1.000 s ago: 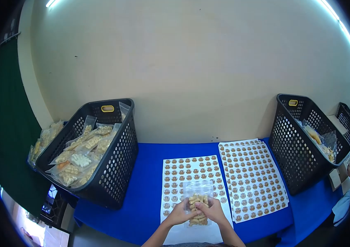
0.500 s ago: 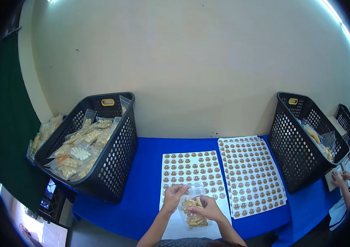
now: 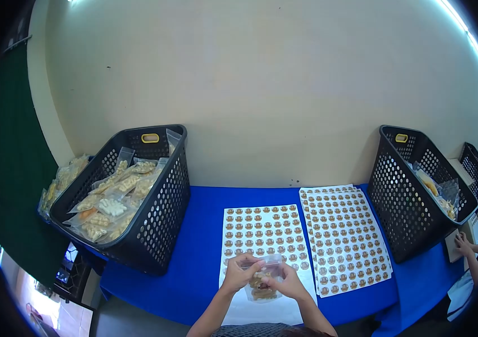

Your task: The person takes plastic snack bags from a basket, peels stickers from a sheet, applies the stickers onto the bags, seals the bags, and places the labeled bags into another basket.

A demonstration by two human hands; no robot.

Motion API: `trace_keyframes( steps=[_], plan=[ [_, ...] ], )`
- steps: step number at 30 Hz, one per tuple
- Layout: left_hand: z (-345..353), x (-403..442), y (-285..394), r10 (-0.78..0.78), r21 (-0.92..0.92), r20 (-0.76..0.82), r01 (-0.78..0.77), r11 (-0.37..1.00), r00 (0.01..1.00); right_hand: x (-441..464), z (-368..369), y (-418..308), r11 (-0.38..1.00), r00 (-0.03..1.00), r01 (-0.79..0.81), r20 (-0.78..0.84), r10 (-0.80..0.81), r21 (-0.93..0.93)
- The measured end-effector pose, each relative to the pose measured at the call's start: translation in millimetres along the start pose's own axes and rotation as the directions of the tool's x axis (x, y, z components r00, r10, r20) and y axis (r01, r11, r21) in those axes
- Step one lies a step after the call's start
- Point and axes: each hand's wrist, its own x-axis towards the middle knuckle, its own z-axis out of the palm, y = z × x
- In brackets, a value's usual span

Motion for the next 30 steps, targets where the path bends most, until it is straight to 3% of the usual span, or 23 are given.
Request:
trace_keyframes(
  steps=[1, 3, 6, 9, 12, 13, 15, 18, 23, 26, 28, 30],
  plan=[
    [2, -1, 2, -0.001, 0.0, 0.001, 0.001, 1.0, 1.0, 2, -1, -5, 0.999, 0.997, 0.035, -0.067, -0.033, 0.02],
    [7, -5, 8, -0.132, -0.114, 0.035, 0.135, 0.984, 0.991, 6, -7, -11, 0.999, 0.998, 0.038, -0.046, -0.04, -0.024],
    [11, -2, -11, -0.016, -0.165, 0.026, 0.02, 0.986, 1.0, 8, -10, -8, 0.994, 0.999, 0.045, -0.016, -0.047, -0.102],
    [9, -5, 0, -0.089, -0.147, 0.05, 0.095, 0.984, 0.995, 9, -11, -14, 0.989, 0.999, 0.043, 0.004, -0.043, -0.14],
    [9, -4, -4, -0.052, -0.221, 0.026, 0.057, 0.974, 0.998, 7, -11, -18, 0.99, 0.996, 0.037, 0.086, -0.025, -0.138],
    [9, -4, -4, -0.052, -0.22, 0.027, 0.056, 0.974, 0.998, 8, -11, -17, 0.99, 0.997, 0.063, 0.062, -0.055, -0.128],
    [8, -4, -2, 0.142, -0.053, 0.086, -0.138, 0.989, 0.986, 9, -11, -11, 0.989, 0.996, 0.089, 0.037, -0.085, -0.118],
    [14, -8, 11, 0.066, 0.053, 0.109, -0.072, 0.996, 0.992, 11, -12, 2, 0.976, 0.978, 0.179, -0.088, -0.19, -0.123],
    [9, -6, -7, 0.062, 0.087, 0.102, -0.071, 0.994, 0.993, 8, -13, -4, 0.976, 0.985, 0.144, -0.07, -0.157, -0.165],
    [8, -5, -14, 0.064, 0.006, 0.079, -0.065, 0.998, 0.995, 8, -9, -11, 0.972, 0.981, 0.181, -0.035, -0.188, -0.15],
    [9, -5, -22, 0.14, -0.039, -0.011, -0.14, 0.989, 0.99, 6, -7, -15, 0.97, 0.981, 0.184, -0.033, -0.191, -0.161],
    [6, -6, -21, 0.082, -0.013, 0.006, -0.082, 0.997, 0.997, 6, -6, -12, 0.967, 0.98, 0.188, -0.03, -0.196, -0.174]
  ],
)
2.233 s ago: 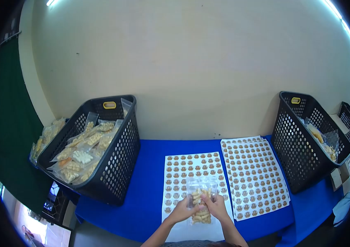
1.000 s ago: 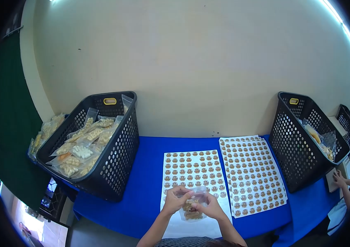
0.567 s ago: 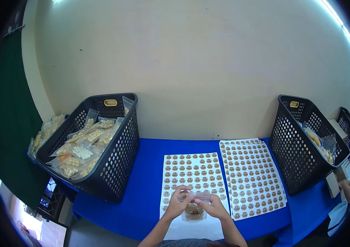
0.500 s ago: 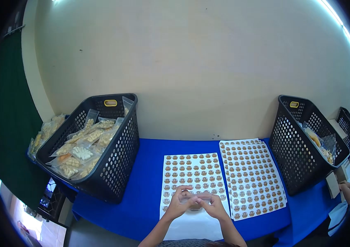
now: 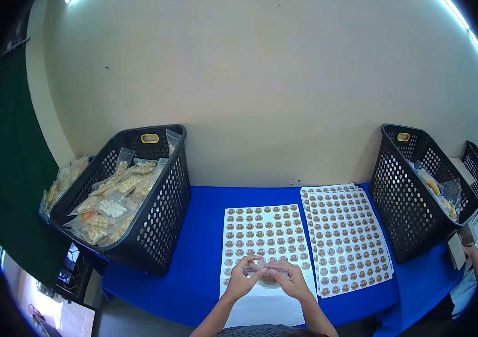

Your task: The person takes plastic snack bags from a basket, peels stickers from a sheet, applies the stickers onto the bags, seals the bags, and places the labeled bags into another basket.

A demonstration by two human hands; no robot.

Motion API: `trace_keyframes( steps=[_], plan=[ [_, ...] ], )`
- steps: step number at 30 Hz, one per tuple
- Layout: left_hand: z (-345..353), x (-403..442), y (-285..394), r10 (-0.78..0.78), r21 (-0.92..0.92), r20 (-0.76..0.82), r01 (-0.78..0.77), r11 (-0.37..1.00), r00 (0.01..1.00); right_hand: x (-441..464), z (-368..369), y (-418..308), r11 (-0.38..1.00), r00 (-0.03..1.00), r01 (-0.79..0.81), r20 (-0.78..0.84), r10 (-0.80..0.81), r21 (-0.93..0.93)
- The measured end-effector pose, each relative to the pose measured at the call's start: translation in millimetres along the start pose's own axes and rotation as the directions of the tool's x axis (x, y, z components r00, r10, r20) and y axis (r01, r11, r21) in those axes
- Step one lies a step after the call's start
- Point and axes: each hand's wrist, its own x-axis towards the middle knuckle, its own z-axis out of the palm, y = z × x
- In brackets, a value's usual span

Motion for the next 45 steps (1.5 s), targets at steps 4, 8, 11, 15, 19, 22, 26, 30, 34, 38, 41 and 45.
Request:
trace_keyframes(
  steps=[4, 8, 11, 15, 19, 22, 26, 30, 34, 38, 41, 45],
  plan=[
    [-2, -1, 5, -0.12, 0.154, 0.01, 0.117, 0.981, 0.993, -4, -1, 7, 0.997, 0.999, -0.02, -0.045, 0.017, -0.081],
    [-2, -1, -3, -0.171, 0.295, 0.013, 0.159, 0.942, 0.985, -4, -8, 6, 0.985, 0.998, 0.035, -0.043, -0.043, -0.172],
    [1, 0, 3, 0.033, 0.362, 0.09, -0.064, 0.93, 0.995, -7, -12, 10, 0.98, 0.992, 0.029, -0.119, -0.053, -0.198],
    [6, 1, 3, 0.01, 0.287, 0.163, -0.058, 0.956, 0.987, -7, -18, 11, 0.981, 0.988, 0.041, -0.14, -0.068, -0.191],
    [6, 0, -7, 0.11, 0.374, 0.096, -0.139, 0.917, 0.989, -9, -16, 15, 0.988, 0.994, -0.009, -0.11, -0.009, -0.156],
    [2, -1, -1, 0.067, 0.341, 0.026, -0.072, 0.937, 0.997, -10, -12, 11, 0.994, 0.992, -0.103, -0.076, 0.101, -0.021],
    [-7, -3, 0, 0.063, 0.367, -0.016, -0.053, 0.929, 0.998, -9, -10, 14, 0.975, 0.974, -0.2, -0.092, 0.209, 0.096],
    [-11, -6, 2, 0.012, 0.367, -0.088, 0.021, 0.93, 0.996, -10, -16, 13, 0.989, 0.995, -0.013, -0.104, -0.003, -0.148],
    [-4, -8, -11, 0.183, 0.378, -0.185, -0.102, 0.92, 0.965, -11, -13, 20, 0.99, 0.989, 0.028, -0.138, -0.047, -0.141],
    [24, -14, 3, 0.285, 0.333, -0.35, -0.166, 0.928, 0.892, -10, 3, 24, 0.953, 0.935, -0.106, -0.299, 0.193, 0.284],
    [26, -16, 8, 0.295, 0.598, 0.118, -0.305, 0.742, 0.948, -12, 17, 8, 0.982, 0.975, -0.028, -0.21, 0.067, 0.186],
    [20, -12, 8, 0.068, -0.058, -0.063, -0.072, 0.996, 0.996, -6, 13, -7, 0.973, 0.982, 0.174, 0.106, -0.159, -0.153]
  ],
)
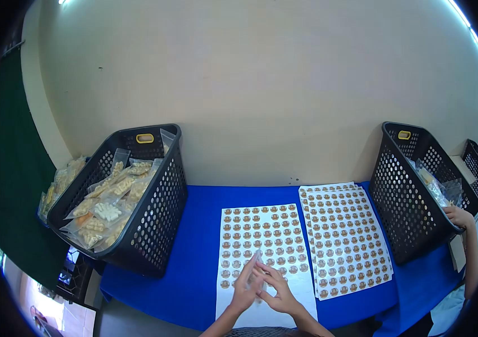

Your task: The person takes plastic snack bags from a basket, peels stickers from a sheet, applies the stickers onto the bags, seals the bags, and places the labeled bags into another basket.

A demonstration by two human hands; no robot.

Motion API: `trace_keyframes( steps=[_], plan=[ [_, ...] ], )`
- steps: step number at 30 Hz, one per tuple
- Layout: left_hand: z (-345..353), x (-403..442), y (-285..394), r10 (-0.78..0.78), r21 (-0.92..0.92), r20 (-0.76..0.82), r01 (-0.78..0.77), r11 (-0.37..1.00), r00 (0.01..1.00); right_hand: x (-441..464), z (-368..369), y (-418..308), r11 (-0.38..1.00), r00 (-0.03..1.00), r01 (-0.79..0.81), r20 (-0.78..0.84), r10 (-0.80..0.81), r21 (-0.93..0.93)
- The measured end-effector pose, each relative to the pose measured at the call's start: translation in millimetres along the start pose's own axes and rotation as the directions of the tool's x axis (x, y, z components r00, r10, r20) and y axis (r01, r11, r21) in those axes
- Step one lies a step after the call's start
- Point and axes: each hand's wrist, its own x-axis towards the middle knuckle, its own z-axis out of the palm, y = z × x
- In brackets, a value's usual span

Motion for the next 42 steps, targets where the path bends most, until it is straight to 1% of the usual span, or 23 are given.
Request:
trace_keyframes(
  steps=[1, 3, 5, 7, 8, 9, 11, 12, 15, 17, 18, 21, 27, 29, 31, 33, 34, 35, 37, 38, 39, 41, 42],
  plan=[
    [-5, 1, 2, -0.003, 0.001, -0.004, 0.003, 1.0, 1.0, 0, -1, 2, 1.0, 1.0, -0.002, 0.003, 0.002, 0.003],
    [-15, 2, 6, -0.212, -0.018, -0.031, 0.211, 0.977, 0.977, 0, -3, 7, 0.992, 0.991, -0.05, -0.129, 0.035, -0.112],
    [-13, 1, 14, -0.151, -0.071, -0.098, 0.144, 0.987, 0.984, 4, -4, 9, 0.991, 0.974, -0.104, -0.207, 0.086, -0.081],
    [-17, -2, 17, -0.149, 0.02, 0.044, 0.149, 0.989, 0.988, 8, -7, 10, 0.979, 0.914, -0.204, -0.361, 0.186, -0.011],
    [-20, -2, 6, -0.098, 0.06, 0.074, 0.094, 0.994, 0.992, 7, -8, 14, 0.981, 0.946, -0.149, -0.269, 0.179, 0.127],
    [-22, -2, 6, -0.098, 0.057, 0.073, 0.094, 0.994, 0.993, 6, -7, 14, 0.981, 0.947, -0.151, -0.267, 0.18, 0.125],
    [-25, -2, 8, -0.162, 0.089, 0.148, 0.15, 0.985, 0.976, 2, -6, 15, 0.869, 0.971, -0.216, 0.0, 0.241, 0.445],
    [-26, -2, 8, -0.161, 0.086, 0.146, 0.15, 0.985, 0.976, 1, -5, 15, 0.87, 0.97, -0.218, 0.003, 0.241, 0.443],
    [-29, 0, 16, -0.235, 0.101, 0.128, 0.223, 0.969, 0.963, 0, -2, 16, 0.975, 0.971, -0.163, -0.148, 0.186, 0.153],
    [-27, 2, 30, -0.133, 0.326, 0.131, 0.084, 0.941, 0.982, -2, -3, 15, 0.99, 0.973, -0.128, -0.185, 0.138, 0.064],
    [-29, 1, 26, -0.13, 0.326, 0.131, 0.082, 0.942, 0.983, -2, -4, 15, 0.995, 0.972, -0.095, -0.218, 0.087, -0.027],
    [-35, -1, 12, 0.052, 0.274, 0.015, -0.054, 0.96, 0.999, -9, 3, 23, 0.992, 0.958, -0.126, -0.264, 0.115, -0.026],
    [-46, 0, 9, 0.006, 0.357, -0.052, 0.013, 0.934, 0.999, -10, 8, 22, 0.963, 0.92, -0.232, -0.29, 0.263, 0.137],
    [-45, -1, 4, 0.078, 0.441, -0.129, -0.013, 0.897, 0.989, -8, 11, 21, 0.947, 0.917, -0.26, -0.257, 0.304, 0.19],
    [-39, -1, 3, 0.154, 0.522, -0.201, -0.028, 0.853, 0.967, -7, 18, 25, 0.794, 0.825, -0.217, -0.328, 0.461, 0.568],
    [-33, -2, 5, 0.174, 0.453, -0.181, -0.075, 0.888, 0.968, -4, 16, 22, 0.746, 0.801, -0.198, -0.334, 0.497, 0.635],
    [-35, -6, 2, 0.015, 0.552, 0.076, -0.054, 0.832, 0.997, -3, 15, 20, 0.693, 0.776, -0.178, -0.333, 0.535, 0.698],
    [-33, -9, 1, 0.015, 0.553, 0.074, -0.053, 0.831, 0.997, -2, 16, 18, 0.693, 0.777, -0.179, -0.331, 0.535, 0.699],
    [-22, -14, 0, -0.006, 0.598, 0.411, -0.265, 0.757, 0.911, -1, 18, 13, 0.523, 0.786, -0.227, -0.162, 0.596, 0.822],
    [-18, -12, -1, -0.016, 0.423, 0.404, -0.172, 0.89, 0.914, -4, 21, 13, 0.568, 0.849, -0.23, -0.122, 0.514, 0.79],
    [-18, -11, -3, -0.015, 0.423, 0.407, -0.174, 0.889, 0.913, -4, 20, 11, 0.569, 0.849, -0.227, -0.125, 0.513, 0.79],
    [-21, -12, -9, -0.101, 0.478, 0.302, -0.058, 0.877, 0.948, -6, 15, 1, 0.737, 0.946, -0.207, -0.059, 0.318, 0.644],
    [-19, -11, 3, -0.116, 0.45, 0.201, 0.014, 0.893, 0.973, -4, 9, -5, 0.655, 0.943, -0.238, 0.011, 0.331, 0.717]
  ],
)
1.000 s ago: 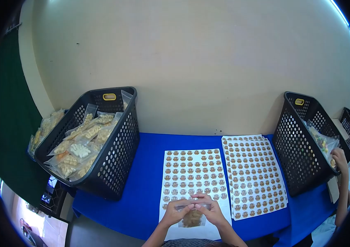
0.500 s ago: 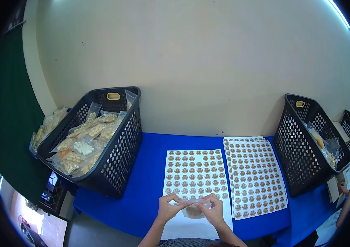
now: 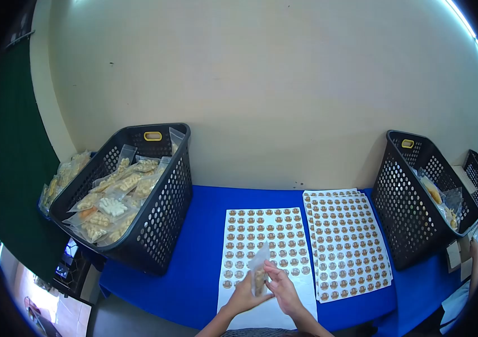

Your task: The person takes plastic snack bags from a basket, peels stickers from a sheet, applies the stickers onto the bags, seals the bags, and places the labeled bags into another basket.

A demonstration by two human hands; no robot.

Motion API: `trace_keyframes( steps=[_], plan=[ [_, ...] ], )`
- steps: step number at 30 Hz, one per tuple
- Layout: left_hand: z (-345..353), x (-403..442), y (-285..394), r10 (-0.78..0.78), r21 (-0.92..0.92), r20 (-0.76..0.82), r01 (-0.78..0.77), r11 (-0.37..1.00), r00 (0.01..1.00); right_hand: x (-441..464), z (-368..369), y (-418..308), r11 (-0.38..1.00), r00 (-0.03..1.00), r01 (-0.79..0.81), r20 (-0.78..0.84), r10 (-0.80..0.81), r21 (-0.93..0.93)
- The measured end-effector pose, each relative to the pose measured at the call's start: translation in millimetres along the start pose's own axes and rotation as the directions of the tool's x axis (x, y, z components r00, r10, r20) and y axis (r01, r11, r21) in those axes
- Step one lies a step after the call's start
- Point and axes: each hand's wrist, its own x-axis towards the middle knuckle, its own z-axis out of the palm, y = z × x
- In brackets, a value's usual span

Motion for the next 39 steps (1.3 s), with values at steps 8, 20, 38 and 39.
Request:
trace_keyframes(
  steps=[8, 20, 38, 39],
  plan=[
    [-5, 2, -11, -0.239, -0.401, -0.055, 0.198, 0.895, 0.97, 8, -15, -8, 0.491, 0.913, 0.041, -0.167, -0.373, -0.87],
    [0, -1, -3, -0.198, -0.549, -0.052, 0.137, 0.824, 0.979, 11, -25, 27, 0.941, 0.984, -0.088, -0.175, 0.031, -0.326],
    [3, 2, -12, -0.233, -0.635, -0.048, 0.15, 0.758, 0.971, 5, -45, 51, 0.864, 0.981, -0.165, -0.167, 0.095, -0.475],
    [2, 2, -11, -0.232, -0.631, -0.072, 0.136, 0.764, 0.97, 4, -47, 53, 0.824, 0.981, -0.192, -0.129, 0.145, -0.533]
  ],
)
